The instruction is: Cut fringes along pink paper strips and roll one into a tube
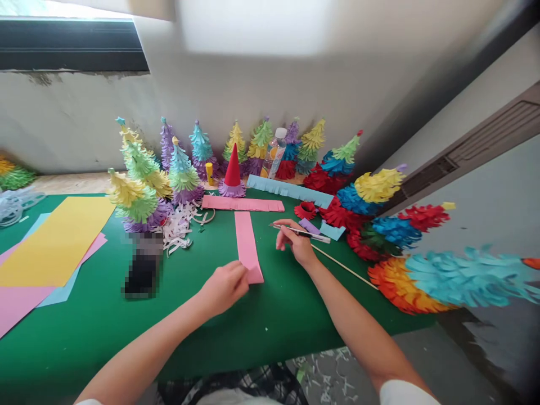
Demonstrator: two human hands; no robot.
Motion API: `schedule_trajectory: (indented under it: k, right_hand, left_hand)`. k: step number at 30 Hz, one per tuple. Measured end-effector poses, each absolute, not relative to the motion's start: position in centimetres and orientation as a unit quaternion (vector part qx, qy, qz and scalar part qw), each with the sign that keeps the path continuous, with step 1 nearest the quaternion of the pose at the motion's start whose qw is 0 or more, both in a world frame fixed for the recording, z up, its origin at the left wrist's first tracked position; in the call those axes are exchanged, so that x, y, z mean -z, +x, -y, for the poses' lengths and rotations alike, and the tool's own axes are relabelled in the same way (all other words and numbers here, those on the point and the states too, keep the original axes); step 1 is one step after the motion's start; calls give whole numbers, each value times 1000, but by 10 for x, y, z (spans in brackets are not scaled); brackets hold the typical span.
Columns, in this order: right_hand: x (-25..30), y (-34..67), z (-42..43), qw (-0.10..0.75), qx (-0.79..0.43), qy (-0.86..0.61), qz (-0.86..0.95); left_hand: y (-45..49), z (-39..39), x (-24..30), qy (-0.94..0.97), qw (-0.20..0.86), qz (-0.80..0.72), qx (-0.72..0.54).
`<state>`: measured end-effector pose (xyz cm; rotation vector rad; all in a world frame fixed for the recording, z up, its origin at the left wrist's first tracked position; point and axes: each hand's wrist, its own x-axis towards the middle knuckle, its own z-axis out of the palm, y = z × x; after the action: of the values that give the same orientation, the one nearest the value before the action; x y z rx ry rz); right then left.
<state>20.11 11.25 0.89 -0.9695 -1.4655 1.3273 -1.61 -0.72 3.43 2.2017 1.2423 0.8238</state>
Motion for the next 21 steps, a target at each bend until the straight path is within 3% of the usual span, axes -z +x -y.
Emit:
schedule_trajectory:
  k: [5,11,15,18,21]
  right_hand:
    - [-19,182,-109,366,-502,-279,732]
    - [-13,155,-102,348,-417,-309,781]
    - [-13,144,-97,406,-406,-359,736]
    - [-19,138,-93,422,-426,-366,712]
    - [-25,133,-86,411,-446,-362,708]
  left_hand:
    - [-35,-18,-38,477,519,-509,-494]
    - [-65,-46,-42,175,572,-478,-643]
    - [-76,-51,-46,175,584,-447,-654]
    - [-66,-44,-43,308,595,-401,-625]
    - [-47,-35,-37,417,552,-449,-565]
